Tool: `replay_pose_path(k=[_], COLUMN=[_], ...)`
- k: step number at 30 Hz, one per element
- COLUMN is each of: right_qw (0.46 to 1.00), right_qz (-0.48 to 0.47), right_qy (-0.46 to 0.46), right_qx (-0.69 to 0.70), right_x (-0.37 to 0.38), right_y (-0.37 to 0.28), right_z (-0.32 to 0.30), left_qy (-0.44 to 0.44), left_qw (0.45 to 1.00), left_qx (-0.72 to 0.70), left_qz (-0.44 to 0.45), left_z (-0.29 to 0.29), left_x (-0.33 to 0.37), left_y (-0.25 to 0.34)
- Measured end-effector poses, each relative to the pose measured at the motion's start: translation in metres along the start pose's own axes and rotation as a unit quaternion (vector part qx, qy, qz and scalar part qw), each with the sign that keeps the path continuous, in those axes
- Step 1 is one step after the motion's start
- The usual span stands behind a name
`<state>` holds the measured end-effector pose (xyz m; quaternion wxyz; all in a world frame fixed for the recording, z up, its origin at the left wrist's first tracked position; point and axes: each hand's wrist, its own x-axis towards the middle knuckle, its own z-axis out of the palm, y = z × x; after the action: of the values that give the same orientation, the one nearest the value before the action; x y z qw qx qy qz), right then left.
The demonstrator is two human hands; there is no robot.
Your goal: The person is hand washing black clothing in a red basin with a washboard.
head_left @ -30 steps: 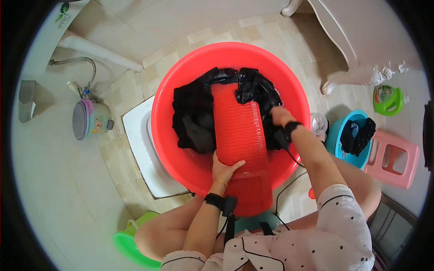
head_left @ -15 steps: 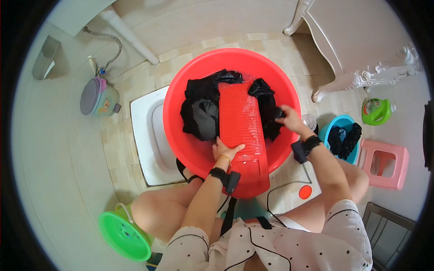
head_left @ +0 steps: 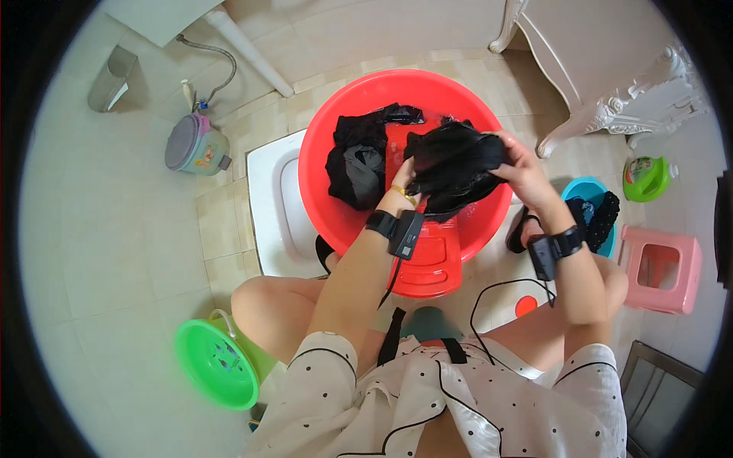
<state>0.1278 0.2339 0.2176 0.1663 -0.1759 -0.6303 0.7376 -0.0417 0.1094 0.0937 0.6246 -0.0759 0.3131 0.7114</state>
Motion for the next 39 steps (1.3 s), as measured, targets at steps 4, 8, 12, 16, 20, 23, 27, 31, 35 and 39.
replay_pose_path(k=[4, 8, 12, 16, 20, 23, 27, 31, 35, 39], right_qw=[0.994, 0.971, 0.864, 0.900, 0.853, 0.811, 0.735, 0.723, 0.780, 0.772], right_qz=[0.032, 0.206, 0.359, 0.202, 0.109, -0.006, 0.008, 0.146, 0.216, 0.138], right_qy=[0.067, -0.005, 0.091, 0.014, -0.066, -0.082, -0.115, -0.089, -0.184, -0.184], right_qx=[-0.076, -0.119, -0.340, -0.386, -0.506, -0.579, -0.668, -0.669, -0.557, -0.593], right_x=[-0.006, -0.012, 0.019, 0.048, -0.007, -0.063, -0.030, 0.064, 0.087, 0.058], right_y=[0.110, 0.147, 0.144, 0.189, 0.197, 0.175, 0.195, 0.236, 0.225, 0.195], right_z=[-0.028, 0.020, 0.000, 0.008, 0.033, 0.056, 0.066, 0.036, 0.006, -0.004], left_qy=[0.105, 0.230, 0.304, 0.046, -0.035, -0.100, -0.022, 0.074, 0.051, -0.059], left_qw=[0.990, 0.793, 0.504, 0.591, 0.479, 0.385, 0.313, 0.377, 0.412, 0.630], left_qx=[0.089, 0.559, 0.782, 0.779, 0.867, 0.892, 0.928, 0.916, 0.910, 0.773], left_qz=[-0.009, 0.074, 0.204, 0.202, 0.134, 0.214, 0.202, 0.116, 0.017, 0.040], left_z=[-0.027, -0.112, -0.065, -0.105, -0.100, -0.089, -0.098, -0.085, -0.097, -0.100], left_x=[-0.001, -0.018, -0.016, 0.033, -0.009, -0.072, -0.056, 0.029, 0.051, 0.025], left_y=[-0.025, -0.032, -0.019, -0.013, -0.016, -0.029, -0.029, -0.010, 0.017, 0.046])
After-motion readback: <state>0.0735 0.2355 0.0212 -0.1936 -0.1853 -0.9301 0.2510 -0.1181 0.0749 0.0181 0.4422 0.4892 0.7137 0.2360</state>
